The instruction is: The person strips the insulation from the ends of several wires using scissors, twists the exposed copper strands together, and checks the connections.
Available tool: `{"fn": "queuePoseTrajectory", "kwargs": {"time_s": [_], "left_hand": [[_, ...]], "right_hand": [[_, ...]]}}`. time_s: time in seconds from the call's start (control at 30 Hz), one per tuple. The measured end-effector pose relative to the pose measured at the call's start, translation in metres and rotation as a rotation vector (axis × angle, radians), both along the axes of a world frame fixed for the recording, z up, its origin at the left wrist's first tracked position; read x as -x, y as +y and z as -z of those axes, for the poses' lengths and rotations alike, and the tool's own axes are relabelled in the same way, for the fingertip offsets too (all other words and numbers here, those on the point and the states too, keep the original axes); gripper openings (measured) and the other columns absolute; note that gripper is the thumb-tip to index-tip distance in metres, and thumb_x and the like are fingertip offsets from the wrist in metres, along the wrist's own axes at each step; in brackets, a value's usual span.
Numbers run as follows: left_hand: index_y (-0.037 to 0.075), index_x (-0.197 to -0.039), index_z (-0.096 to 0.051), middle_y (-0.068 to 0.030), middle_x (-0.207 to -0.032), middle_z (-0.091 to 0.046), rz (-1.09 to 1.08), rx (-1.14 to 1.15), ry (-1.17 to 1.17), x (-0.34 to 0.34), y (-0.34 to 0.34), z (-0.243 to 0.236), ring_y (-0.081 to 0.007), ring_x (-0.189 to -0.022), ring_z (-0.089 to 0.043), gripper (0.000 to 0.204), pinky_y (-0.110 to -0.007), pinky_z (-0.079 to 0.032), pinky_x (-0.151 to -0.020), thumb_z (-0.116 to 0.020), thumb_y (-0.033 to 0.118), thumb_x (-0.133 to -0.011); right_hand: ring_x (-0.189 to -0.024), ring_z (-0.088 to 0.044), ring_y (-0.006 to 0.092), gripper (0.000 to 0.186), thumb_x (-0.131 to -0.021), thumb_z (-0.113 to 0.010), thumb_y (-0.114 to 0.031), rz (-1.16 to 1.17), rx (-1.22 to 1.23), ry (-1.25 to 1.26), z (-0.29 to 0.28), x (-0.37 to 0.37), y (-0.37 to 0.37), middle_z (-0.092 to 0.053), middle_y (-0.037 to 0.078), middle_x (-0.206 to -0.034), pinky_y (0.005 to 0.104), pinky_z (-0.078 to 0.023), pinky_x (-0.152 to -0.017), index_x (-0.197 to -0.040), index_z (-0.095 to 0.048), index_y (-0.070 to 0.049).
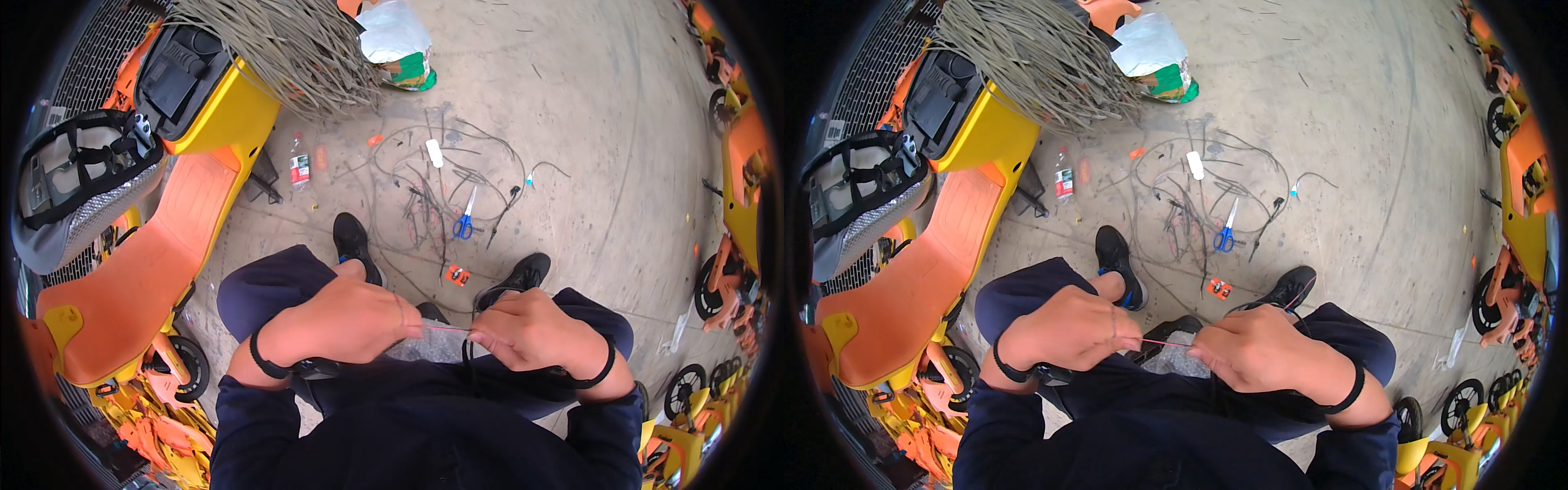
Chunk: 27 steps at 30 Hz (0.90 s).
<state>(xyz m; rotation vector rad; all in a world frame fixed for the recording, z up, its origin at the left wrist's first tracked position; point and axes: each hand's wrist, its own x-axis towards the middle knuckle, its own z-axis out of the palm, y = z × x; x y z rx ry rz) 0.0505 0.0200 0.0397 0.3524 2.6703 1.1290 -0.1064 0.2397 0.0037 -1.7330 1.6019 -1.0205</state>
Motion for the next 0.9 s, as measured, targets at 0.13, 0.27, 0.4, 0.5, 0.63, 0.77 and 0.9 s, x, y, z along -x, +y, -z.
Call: {"fn": "queuePoseTrajectory", "kwargs": {"time_s": [0.13,0.27,0.4,0.5,0.63,0.77,0.9], "left_hand": [[0.012,-0.082,-0.064,-0.0003,-0.069,-0.059,-0.11,-0.107,0.009,-0.007,-0.026,-0.01,-0.0223,-0.067,-0.058,0.004,-0.035,-0.042,-0.049,-0.064,0.015,-0.081],[0.009,-0.084,-0.065,-0.0039,-0.072,-0.064,-0.221,-0.182,-0.038,-0.019,-0.045,-0.024,-0.0253,-0.066,-0.063,0.003,-0.033,-0.049,-0.055,-0.066,0.011,-0.082],[0.008,-0.084,-0.065,-0.0052,-0.075,-0.066,-0.22,-0.179,-0.128,-0.028,-0.059,-0.039,-0.0256,-0.068,-0.065,0.004,-0.032,-0.051,-0.059,-0.066,0.012,-0.084],[0.005,-0.083,-0.065,-0.0075,-0.077,-0.067,-0.235,-0.196,-0.159,-0.032,-0.068,-0.044,-0.0257,-0.069,-0.066,0.008,-0.032,-0.051,-0.061,-0.065,0.012,-0.086],[0.002,-0.082,-0.065,-0.0089,-0.076,-0.068,-0.295,-0.215,-0.21,-0.04,-0.079,-0.049,-0.0251,-0.07,-0.067,0.012,-0.031,-0.052,-0.064,-0.062,0.013,-0.088],[0.001,-0.082,-0.065,-0.0081,-0.075,-0.068,-0.359,-0.229,-0.235,-0.053,-0.088,-0.056,-0.0224,-0.069,-0.067,0.016,-0.03,-0.051,-0.065,-0.061,0.015,-0.089],[0.0,-0.081,-0.064,-0.0077,-0.074,-0.068,-0.384,-0.262,-0.235,-0.058,-0.09,-0.059,-0.0206,-0.069,-0.066,0.019,-0.029,-0.05,-0.065,-0.062,0.016,-0.09]], "right_hand": [[-0.051,-0.054,0.0252,0.009,-0.082,-0.065,-0.013,0.058,0.04,-0.028,-0.009,0.016,0.008,-0.052,0.006,-0.059,0.0357,-0.042,-0.044,-0.08,-0.06,-0.006],[-0.052,-0.054,0.0243,0.007,-0.081,-0.066,-0.01,0.065,-0.014,0.004,-0.021,0.025,0.015,-0.053,0.006,-0.06,0.0345,-0.043,-0.045,-0.08,-0.061,-0.006],[-0.053,-0.055,0.024,0.007,-0.08,-0.067,-0.01,0.093,-0.023,0.023,-0.025,0.027,0.021,-0.053,0.006,-0.06,0.0338,-0.044,-0.046,-0.08,-0.061,-0.006],[-0.053,-0.055,0.0239,0.008,-0.079,-0.068,-0.01,0.118,0.015,0.067,-0.029,0.03,0.024,-0.055,0.006,-0.061,0.0336,-0.044,-0.046,-0.08,-0.062,-0.006],[-0.053,-0.056,0.0241,0.008,-0.078,-0.068,-0.01,0.135,0.034,0.11,-0.035,0.035,0.03,-0.056,0.006,-0.063,0.0337,-0.044,-0.046,-0.08,-0.062,-0.006],[-0.052,-0.055,0.0246,0.008,-0.078,-0.068,-0.009,0.137,0.034,0.125,-0.045,0.039,0.04,-0.057,0.007,-0.064,0.0337,-0.043,-0.046,-0.082,-0.062,-0.006],[-0.05,-0.054,0.0249,0.008,-0.079,-0.068,-0.01,0.172,0.011,0.12,-0.057,0.043,0.05,-0.057,0.006,-0.062,0.0343,-0.043,-0.046,-0.083,-0.063,-0.005]]}}
